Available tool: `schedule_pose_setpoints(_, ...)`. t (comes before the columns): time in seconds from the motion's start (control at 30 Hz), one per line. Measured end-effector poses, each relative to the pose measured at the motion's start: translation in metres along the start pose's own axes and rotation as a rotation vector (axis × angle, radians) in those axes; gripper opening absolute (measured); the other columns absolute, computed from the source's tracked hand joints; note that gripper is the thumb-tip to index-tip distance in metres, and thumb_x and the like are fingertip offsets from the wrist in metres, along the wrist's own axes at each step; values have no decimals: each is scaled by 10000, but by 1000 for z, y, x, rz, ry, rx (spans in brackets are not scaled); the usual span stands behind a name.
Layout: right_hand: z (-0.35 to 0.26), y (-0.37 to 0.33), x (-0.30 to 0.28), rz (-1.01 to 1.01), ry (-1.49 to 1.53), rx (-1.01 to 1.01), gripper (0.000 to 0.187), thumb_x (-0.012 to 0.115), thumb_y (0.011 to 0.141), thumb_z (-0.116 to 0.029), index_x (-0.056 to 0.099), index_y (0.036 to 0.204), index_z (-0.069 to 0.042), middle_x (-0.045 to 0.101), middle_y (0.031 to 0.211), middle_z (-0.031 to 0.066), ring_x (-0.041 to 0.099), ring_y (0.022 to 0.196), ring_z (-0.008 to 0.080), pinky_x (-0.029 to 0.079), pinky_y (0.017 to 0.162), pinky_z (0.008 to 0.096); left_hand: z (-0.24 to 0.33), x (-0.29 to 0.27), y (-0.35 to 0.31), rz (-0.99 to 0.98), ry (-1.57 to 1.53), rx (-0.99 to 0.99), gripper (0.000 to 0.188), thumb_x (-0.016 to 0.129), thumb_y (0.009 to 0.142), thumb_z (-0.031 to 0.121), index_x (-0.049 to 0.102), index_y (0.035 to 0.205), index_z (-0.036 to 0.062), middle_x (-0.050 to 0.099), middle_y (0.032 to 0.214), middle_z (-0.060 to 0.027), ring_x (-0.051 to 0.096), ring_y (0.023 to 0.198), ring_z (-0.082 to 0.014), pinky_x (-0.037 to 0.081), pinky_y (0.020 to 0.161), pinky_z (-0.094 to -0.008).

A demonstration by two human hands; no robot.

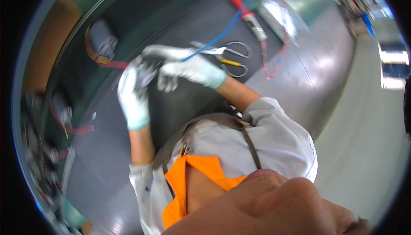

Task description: The person repeatedly picks up small cylindrical motors from a workbench, connects them to red and blue test leads, and places them back down. This cycle is performed multiple times with different motors. Tools like pliers and scissors are visible on the bench but not used.

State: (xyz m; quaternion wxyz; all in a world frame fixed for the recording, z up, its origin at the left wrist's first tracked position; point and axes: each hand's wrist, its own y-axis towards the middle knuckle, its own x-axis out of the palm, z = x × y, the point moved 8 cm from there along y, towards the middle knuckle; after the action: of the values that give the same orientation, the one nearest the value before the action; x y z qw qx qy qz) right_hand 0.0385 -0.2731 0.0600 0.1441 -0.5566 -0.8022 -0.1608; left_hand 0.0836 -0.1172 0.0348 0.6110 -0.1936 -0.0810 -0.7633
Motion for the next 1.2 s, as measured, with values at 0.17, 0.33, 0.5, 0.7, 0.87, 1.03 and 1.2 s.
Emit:
schedule_pose_setpoints(0.17,8,14,11,-15,13,-27,747,637,1000,-324,308,1570,28,726,881,182,717,727,203,574,628,289,14,-1,-2,-8,-131,23,416,602,1037,255,631,1258,-96,705,1121,-176,714,1006,-242,574,934,-374)
schedule_pose_setpoints(0.33,22,25,12,-47,82,-46,763,653,991,-305,296,1573,33,712,825,186,710,699,208,570,603,278,0,-12,1,-6,-281,-28,320,610,1028,197,657,1223,-53,726,1049,-122,724,937,-196,586,864,-341)
schedule_pose_setpoints(0.5,21,32,17,-38,89,-45,781,668,977,-296,295,1559,68,704,806,188,707,677,212,569,569,284,2,-7,0,4,-298,-22,304,613,1024,190,652,1210,-46,724,1080,-124,722,961,-196,584,871,-342)
schedule_pose_setpoints(0.7,23,37,16,-15,124,-58,784,678,972,-283,298,1552,83,708,835,192,711,686,213,569,554,284,-3,-8,3,-28,-300,-26,302,602,1025,178,649,1222,-45,722,1091,-120,711,930,-189,576,837,-330)
schedule_pose_setpoints(0.87,34,39,7,-16,164,-39,796,711,955,-243,297,1558,68,717,846,188,713,671,208,568,551,280,-10,-1,3,-73,-292,-18,330,558,1048,211,653,1234,-44,721,1062,-127,657,796,-165,546,697,-325)
schedule_pose_setpoints(1.03,25,31,4,10,-80,113,799,720,939,-179,290,1572,50,732,972,167,718,801,205,574,701,288,-18,-8,1,-68,-326,-79,358,537,1054,234,642,1248,-48,713,1093,-152,658,816,-210,541,742,-347)
schedule_pose_setpoints(1.2,-61,-30,-111,549,-1708,-224,609,767,859,-176,553,1420,-71,714,1112,201,690,999,335,536,870,458,-23,-38,13,14,-512,49,341,579,1029,193,625,1227,-80,692,1174,-199,688,1049,-297,537,977,-439)
